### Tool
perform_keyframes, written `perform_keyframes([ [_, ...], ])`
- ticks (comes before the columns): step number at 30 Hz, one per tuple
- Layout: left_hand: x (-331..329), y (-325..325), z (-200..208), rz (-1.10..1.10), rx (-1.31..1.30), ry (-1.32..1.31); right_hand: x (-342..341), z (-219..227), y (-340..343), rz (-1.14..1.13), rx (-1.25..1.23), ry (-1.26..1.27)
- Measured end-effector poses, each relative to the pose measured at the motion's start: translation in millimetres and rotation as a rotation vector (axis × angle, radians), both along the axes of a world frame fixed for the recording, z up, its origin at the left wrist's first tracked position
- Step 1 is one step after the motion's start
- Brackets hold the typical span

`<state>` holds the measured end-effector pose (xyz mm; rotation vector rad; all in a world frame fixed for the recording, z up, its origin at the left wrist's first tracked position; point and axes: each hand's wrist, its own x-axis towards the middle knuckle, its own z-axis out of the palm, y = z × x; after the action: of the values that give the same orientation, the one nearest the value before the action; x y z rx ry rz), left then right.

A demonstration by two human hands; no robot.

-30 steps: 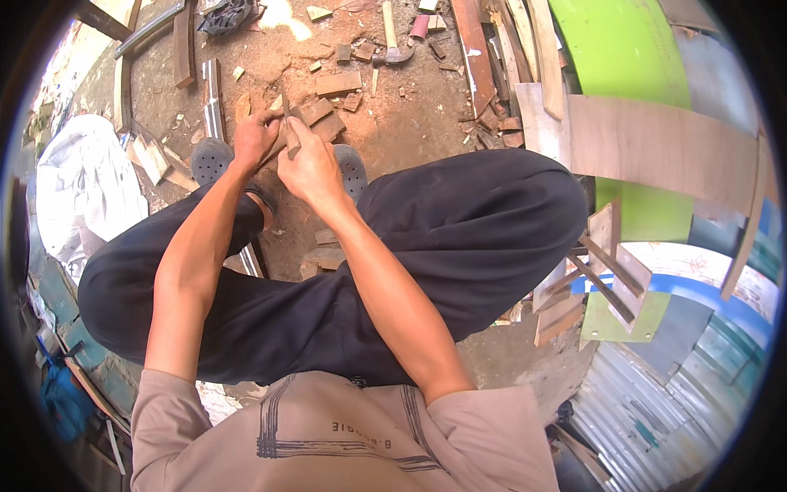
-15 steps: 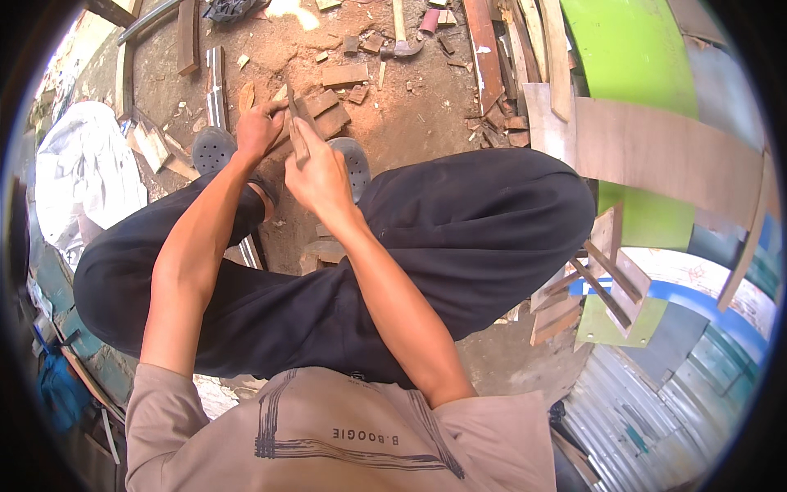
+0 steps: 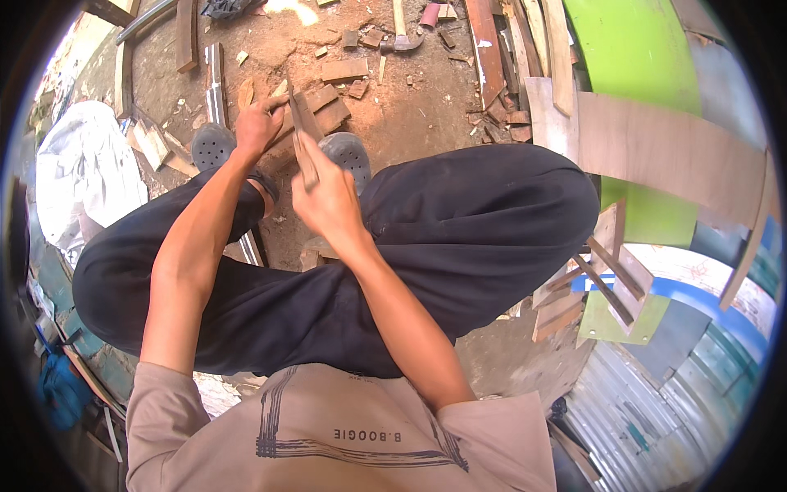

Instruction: The person sits cross-legged on the ground and uses a metal file to sand a small piece of wood held between their feet. The person repeatedly files the wood piece, occasionally adjusting its position, while surrounded by wood scraps and tools.

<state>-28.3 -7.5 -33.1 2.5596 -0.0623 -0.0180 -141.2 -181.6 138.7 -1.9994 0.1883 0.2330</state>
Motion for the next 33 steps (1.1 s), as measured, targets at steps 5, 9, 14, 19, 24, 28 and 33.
perform_keyframes([
  [5,2.0,6.2,-8.4,-0.014,-0.026,-0.051,-71.4,88.4,-42.6,0.028,0.081,0.019],
  [9,5.5,-1.0,-6.9,0.014,-0.058,-0.028,3.0,12.8,-12.0,0.013,0.002,0.005],
  [14,1.0,0.2,2.5,0.010,0.041,0.041,-5.7,-0.3,-8.4,0.002,0.050,0.093],
  [19,-3.0,15.0,-12.3,-0.027,0.001,-0.072,-76.4,84.6,-44.4,0.002,0.128,0.080],
  [24,-6.2,1.7,0.9,0.025,0.030,-0.015,-7.7,20.2,-14.3,-0.030,0.060,0.080],
  [28,-7.3,4.5,2.0,0.011,0.037,0.005,16.4,-13.7,1.5,-0.032,0.091,0.132],
  [33,-14.0,1.3,0.5,0.014,0.025,-0.017,-79.1,83.1,-41.2,0.021,0.067,-0.008],
])
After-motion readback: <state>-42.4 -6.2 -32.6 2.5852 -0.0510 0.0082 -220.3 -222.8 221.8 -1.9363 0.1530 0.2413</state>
